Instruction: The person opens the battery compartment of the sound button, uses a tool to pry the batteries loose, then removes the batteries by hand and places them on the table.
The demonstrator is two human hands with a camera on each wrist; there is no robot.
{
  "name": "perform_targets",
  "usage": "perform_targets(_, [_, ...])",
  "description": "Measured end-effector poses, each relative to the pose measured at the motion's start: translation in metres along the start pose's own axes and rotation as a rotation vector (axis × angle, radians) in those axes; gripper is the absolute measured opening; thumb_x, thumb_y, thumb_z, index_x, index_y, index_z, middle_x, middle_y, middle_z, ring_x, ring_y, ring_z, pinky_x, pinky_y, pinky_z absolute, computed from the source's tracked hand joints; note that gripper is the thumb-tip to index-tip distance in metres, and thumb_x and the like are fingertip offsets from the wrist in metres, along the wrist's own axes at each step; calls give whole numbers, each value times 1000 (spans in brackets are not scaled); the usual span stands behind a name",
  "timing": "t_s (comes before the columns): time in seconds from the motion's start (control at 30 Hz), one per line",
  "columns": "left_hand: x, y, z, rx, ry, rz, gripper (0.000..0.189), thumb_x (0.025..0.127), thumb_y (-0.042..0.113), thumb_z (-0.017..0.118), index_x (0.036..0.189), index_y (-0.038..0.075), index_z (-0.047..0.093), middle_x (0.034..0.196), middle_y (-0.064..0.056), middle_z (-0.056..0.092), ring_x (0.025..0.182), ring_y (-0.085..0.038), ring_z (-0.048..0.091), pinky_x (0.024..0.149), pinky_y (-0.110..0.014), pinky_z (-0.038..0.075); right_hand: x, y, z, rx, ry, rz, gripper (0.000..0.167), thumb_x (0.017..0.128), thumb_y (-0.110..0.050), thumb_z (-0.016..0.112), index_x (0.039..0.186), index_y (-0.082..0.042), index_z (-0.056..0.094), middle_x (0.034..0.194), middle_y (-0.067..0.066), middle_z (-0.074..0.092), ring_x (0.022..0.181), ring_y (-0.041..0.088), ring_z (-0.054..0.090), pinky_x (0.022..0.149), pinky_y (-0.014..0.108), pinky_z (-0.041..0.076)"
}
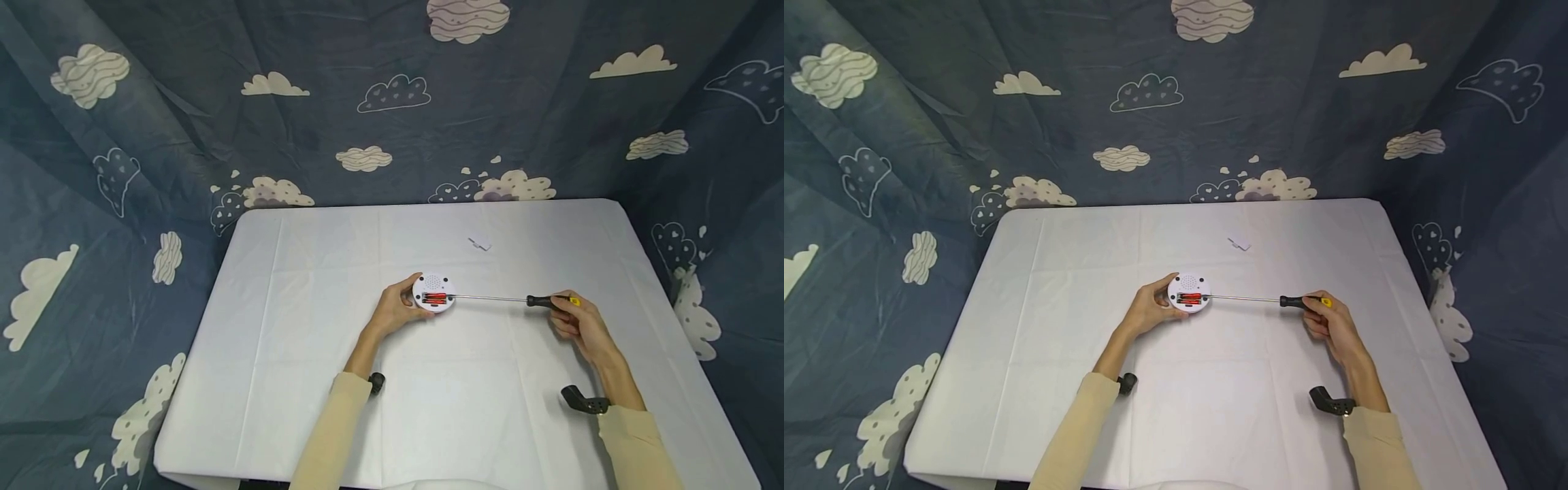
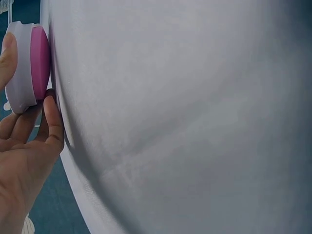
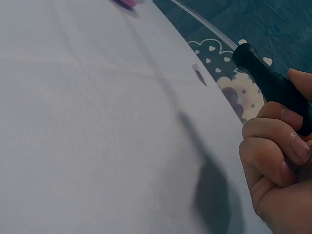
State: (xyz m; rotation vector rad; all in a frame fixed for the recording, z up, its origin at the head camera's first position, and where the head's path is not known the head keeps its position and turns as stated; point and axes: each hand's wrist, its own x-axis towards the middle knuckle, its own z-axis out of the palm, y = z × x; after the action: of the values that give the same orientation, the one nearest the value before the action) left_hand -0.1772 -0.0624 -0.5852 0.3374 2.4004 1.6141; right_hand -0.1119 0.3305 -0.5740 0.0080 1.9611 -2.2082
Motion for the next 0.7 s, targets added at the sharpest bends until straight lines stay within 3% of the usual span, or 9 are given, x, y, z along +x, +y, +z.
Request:
perform_targets(0.13, [-1, 0, 1, 0, -6, 16, 94, 73, 14, 96, 154, 8, 49, 146, -10, 62, 90, -15, 52, 72, -17, 43, -1, -4, 1, 0, 0, -24, 11, 110, -13, 49, 101, -10, 55, 69, -9, 42, 52, 15, 21, 54, 40, 13])
perform_targets(0.47, [-1, 2, 0, 48, -7, 19, 102, 70, 17, 98, 157, 14, 45, 154, -9, 55, 88, -18, 51, 71, -18, 43, -1, -13, -3, 17, -13, -74, 13, 110, -9, 46, 104, -10, 57, 69, -7, 41, 54, 19, 17, 53, 39, 11])
perform_targets(0.7, [-1, 1, 2, 61, 4, 31, 97, 72, 18, 97, 155, 11, 48, 152, -9, 58, 96, -16, 53, 74, -18, 44, -3, -28, 2, -65, 11, -71, 8, 109, -11, 52, 106, -7, 58, 68, -7, 44, 54, 23, 20, 54, 42, 13])
